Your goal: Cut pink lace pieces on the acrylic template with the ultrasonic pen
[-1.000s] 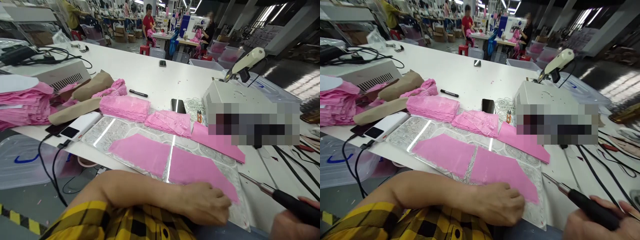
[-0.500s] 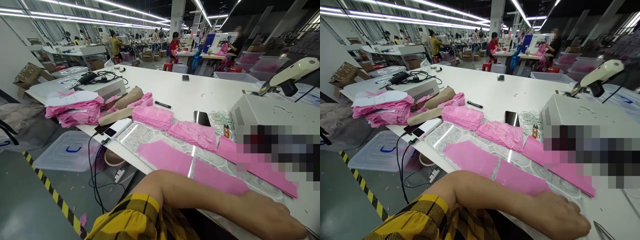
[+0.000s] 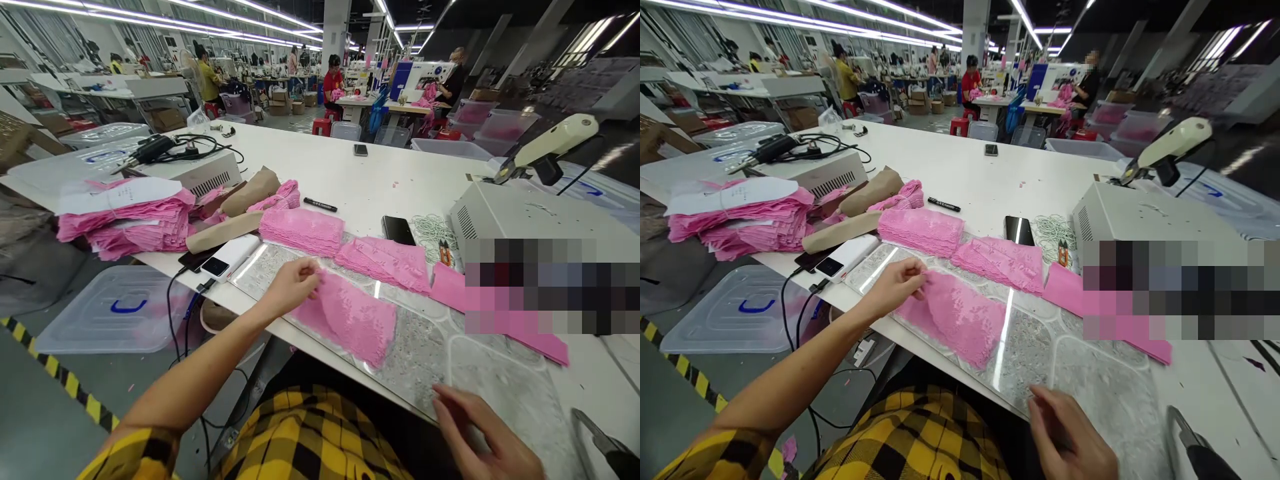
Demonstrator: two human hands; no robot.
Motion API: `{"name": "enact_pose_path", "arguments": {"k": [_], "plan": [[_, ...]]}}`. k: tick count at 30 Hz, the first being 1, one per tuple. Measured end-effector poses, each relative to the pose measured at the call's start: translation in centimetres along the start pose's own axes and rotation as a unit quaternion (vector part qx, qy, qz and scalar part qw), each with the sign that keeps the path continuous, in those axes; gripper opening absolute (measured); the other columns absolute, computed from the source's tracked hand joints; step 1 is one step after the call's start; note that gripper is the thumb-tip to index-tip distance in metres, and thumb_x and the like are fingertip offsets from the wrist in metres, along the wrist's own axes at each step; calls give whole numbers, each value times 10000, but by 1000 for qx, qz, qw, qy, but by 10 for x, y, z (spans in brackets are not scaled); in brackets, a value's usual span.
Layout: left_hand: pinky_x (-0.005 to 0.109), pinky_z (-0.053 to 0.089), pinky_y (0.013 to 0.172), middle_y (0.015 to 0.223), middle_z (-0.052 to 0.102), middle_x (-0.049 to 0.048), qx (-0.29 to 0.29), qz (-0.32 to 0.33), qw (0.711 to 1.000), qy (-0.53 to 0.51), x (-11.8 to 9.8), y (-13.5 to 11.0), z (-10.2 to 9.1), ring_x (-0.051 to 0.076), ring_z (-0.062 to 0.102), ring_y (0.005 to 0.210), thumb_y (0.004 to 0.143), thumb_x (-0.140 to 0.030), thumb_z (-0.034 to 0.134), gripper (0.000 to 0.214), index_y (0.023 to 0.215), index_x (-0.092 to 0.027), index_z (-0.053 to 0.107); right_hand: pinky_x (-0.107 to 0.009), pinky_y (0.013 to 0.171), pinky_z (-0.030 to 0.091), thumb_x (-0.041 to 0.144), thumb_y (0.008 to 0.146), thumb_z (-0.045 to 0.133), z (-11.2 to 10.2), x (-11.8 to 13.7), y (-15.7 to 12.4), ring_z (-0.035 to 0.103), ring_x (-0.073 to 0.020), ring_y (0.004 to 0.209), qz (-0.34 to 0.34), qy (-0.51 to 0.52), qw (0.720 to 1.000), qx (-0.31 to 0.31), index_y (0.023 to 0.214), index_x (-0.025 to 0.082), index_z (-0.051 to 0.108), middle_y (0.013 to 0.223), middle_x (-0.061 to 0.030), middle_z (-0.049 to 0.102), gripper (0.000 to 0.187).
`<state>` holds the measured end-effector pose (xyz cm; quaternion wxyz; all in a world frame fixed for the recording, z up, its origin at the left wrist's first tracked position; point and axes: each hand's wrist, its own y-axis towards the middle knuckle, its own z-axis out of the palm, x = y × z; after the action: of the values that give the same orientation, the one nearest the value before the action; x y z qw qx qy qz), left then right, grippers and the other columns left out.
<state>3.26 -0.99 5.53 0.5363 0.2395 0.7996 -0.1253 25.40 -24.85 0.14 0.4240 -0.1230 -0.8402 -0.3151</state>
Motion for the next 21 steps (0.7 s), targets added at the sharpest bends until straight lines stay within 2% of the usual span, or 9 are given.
{"name": "enact_pose_path", "arguments": {"k": [1, 3, 5, 8, 11, 14, 17, 19, 21], "plan": [[220, 524, 547, 680, 584, -9, -17, -2, 1000, 11, 10, -10, -7, 109, 600, 595, 854, -245, 482, 114, 791, -159, 523, -199, 640, 562, 340, 832, 679, 9, -1, 10, 664, -126, 690, -73, -39, 995, 48, 902, 265, 728, 835, 5, 701, 113], [222, 490, 539, 662, 572, -12, -57, -3, 997, 43, 27, -25, -15, 119, 575, 591, 833, -232, 493, 103, 778, -163, 547, -197, 678, 569, 304, 879, 618, 25, -1, 28, 677, -122, 737, -153, -80, 980, 100, 954, 257, 704, 871, -7, 701, 123], [244, 478, 574, 698, 585, -1, -92, 1, 992, 84, 40, -36, -17, 132, 559, 619, 809, -197, 506, 87, 808, -165, 587, -221, 721, 580, 294, 909, 576, 39, -1, 40, 683, -133, 788, -203, -103, 966, 120, 996, 252, 680, 903, -23, 694, 142], [309, 508, 750, 826, 632, 30, -104, 22, 984, 143, 51, -42, -16, 170, 598, 778, 767, -119, 525, 123, 835, -175, 610, -253, 758, 591, 335, 933, 539, 52, -3, 46, 684, -154, 844, -255, -134, 947, 141, 1044, 247, 661, 933, -41, 685, 187], [364, 489, 917, 967, 657, 65, -80, 48, 977, 191, 56, -46, -17, 216, 609, 982, 748, -62, 529, 151, 811, -180, 600, -244, 734, 593, 370, 948, 513, 56, -9, 43, 683, -156, 842, -304, -150, 928, 155, 1044, 246, 669, 915, -42, 684, 222], [396, 492, 960, 1065, 651, 97, -55, 67, 970, 226, 57, -51, -25, 238, 603, 1058, 794, -73, 531, 145, 860, -174, 610, -239, 717, 592, 338, 970, 464, 58, -16, 41, 688, -155, 830, -343, -161, 914, 143, 974, 262, 695, 885, -34, 692, 243], [400, 486, 1007, 1175, 629, 106, -29, 89, 965, 244, 57, -57, -39, 239, 587, 1131, 822, -89, 557, 257, 1052, -177, 629, -230, 701, 593, 300, 977, 442, 60, -19, 42, 698, -153, 807, -373, -166, 904, 130, 918, 269, 708, 868, -28, 702, 274], [401, 472, 1041, 1320, 566, 116, 7, 112, 959, 259, 57, -59, -50, 238, 568, 1185, 839, -112, 591, 391, 1220, -202, 604, -220, 686, 594, 288, 969, 459, 60, -19, 45, 703, -150, 786, -390, -164, 896, 130, 918, 270, 711, 859, -24, 706, 258], [404, 464, 1056, 1442, 475, 127, 56, 137, 949, 277, 59, -58, -59, 244, 555, 1217, 874, -156, 615, 418, 1284, -233, 597, -208, 673, 594, 279, 965, 468, 60, -20, 49, 708, -148, 780, -399, -158, 894, 128, 931, 273, 711, 857, -23, 710, 246]]}}
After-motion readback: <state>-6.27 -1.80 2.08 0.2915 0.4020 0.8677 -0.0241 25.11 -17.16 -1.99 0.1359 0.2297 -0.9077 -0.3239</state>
